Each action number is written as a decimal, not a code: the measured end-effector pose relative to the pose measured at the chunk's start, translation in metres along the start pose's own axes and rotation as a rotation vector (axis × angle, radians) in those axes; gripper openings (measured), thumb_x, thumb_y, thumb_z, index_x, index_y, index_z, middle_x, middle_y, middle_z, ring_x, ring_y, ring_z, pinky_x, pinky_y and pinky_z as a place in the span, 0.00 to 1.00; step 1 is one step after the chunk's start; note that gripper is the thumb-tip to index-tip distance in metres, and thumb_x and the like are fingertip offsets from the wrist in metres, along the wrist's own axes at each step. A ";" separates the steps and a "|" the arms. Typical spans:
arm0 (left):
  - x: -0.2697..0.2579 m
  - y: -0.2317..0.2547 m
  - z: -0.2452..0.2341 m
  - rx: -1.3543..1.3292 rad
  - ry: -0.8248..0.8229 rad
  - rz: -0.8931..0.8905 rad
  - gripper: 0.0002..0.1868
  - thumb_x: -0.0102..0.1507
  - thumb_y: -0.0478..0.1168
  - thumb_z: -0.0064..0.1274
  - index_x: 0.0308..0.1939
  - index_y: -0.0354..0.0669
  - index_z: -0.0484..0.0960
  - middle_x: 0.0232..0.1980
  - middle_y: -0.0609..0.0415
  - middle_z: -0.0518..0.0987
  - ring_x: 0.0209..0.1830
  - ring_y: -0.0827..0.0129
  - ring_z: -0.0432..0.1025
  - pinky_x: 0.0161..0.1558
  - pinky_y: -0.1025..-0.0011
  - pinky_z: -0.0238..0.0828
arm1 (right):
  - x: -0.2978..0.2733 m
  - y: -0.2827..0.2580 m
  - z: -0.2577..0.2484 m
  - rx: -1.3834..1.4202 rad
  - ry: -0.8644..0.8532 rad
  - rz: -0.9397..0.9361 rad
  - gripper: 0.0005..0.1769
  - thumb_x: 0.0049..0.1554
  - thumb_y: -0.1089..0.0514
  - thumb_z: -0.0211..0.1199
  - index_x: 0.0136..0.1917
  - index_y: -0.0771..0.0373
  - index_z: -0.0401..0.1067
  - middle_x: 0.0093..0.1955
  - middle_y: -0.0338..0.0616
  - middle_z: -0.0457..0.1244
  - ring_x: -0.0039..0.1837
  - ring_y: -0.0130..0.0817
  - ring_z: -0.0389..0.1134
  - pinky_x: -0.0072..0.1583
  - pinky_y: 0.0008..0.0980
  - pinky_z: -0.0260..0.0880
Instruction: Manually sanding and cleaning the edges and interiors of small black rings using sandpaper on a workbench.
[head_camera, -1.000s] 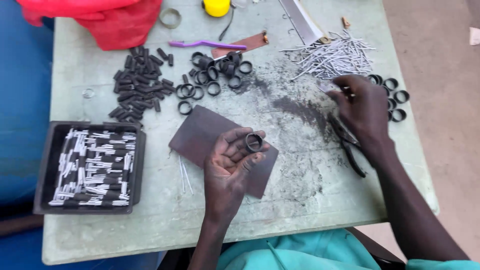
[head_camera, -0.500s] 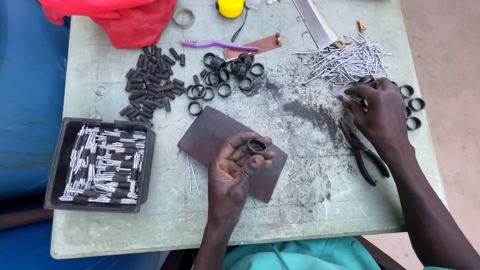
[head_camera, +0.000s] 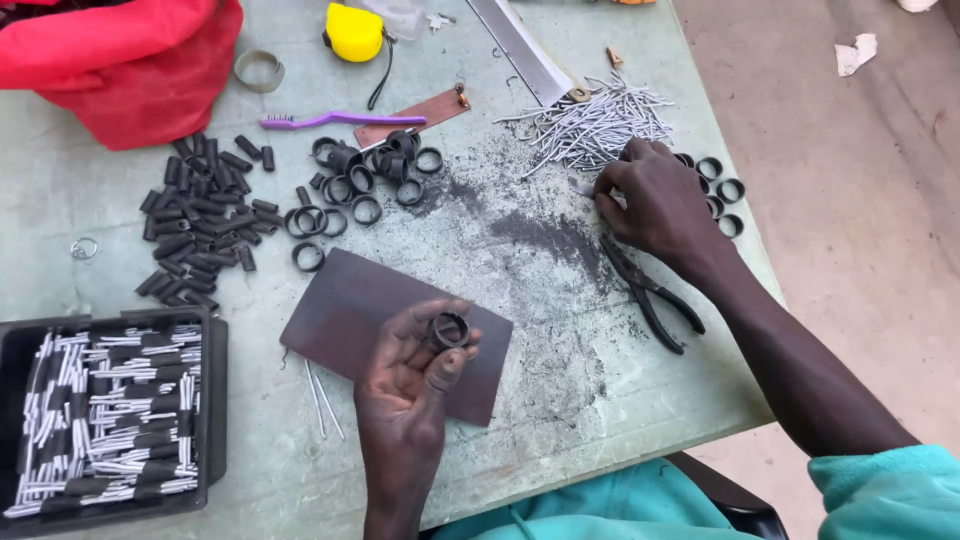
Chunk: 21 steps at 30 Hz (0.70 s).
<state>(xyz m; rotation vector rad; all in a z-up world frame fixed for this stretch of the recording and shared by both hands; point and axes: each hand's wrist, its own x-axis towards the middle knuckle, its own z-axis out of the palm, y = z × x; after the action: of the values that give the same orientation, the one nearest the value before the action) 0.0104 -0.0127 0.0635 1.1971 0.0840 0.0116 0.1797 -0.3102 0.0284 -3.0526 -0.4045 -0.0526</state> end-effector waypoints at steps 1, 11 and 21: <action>0.001 0.001 0.000 0.003 0.001 0.002 0.19 0.64 0.31 0.55 0.60 0.38 0.76 0.59 0.42 0.83 0.53 0.60 0.82 0.56 0.69 0.82 | 0.000 0.000 0.001 0.002 0.002 -0.001 0.08 0.60 0.54 0.64 0.49 0.57 0.80 0.45 0.48 0.64 0.50 0.45 0.66 0.46 0.46 0.72; 0.001 -0.001 -0.001 0.082 0.015 0.043 0.19 0.65 0.40 0.54 0.60 0.39 0.77 0.59 0.45 0.83 0.54 0.60 0.82 0.58 0.66 0.83 | 0.006 0.009 0.011 -0.062 0.056 -0.042 0.07 0.59 0.50 0.67 0.48 0.52 0.79 0.47 0.42 0.65 0.52 0.41 0.64 0.43 0.43 0.71; -0.002 -0.006 -0.008 0.094 0.053 0.086 0.19 0.65 0.41 0.56 0.59 0.40 0.77 0.58 0.45 0.83 0.52 0.61 0.82 0.55 0.67 0.83 | 0.014 0.007 -0.003 -0.104 -0.074 -0.049 0.16 0.58 0.44 0.70 0.56 0.51 0.79 0.49 0.43 0.66 0.53 0.42 0.64 0.43 0.42 0.71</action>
<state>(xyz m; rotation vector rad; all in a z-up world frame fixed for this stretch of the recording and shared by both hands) 0.0072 -0.0074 0.0553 1.2939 0.0803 0.1163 0.1953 -0.3139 0.0314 -3.1540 -0.4969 0.0380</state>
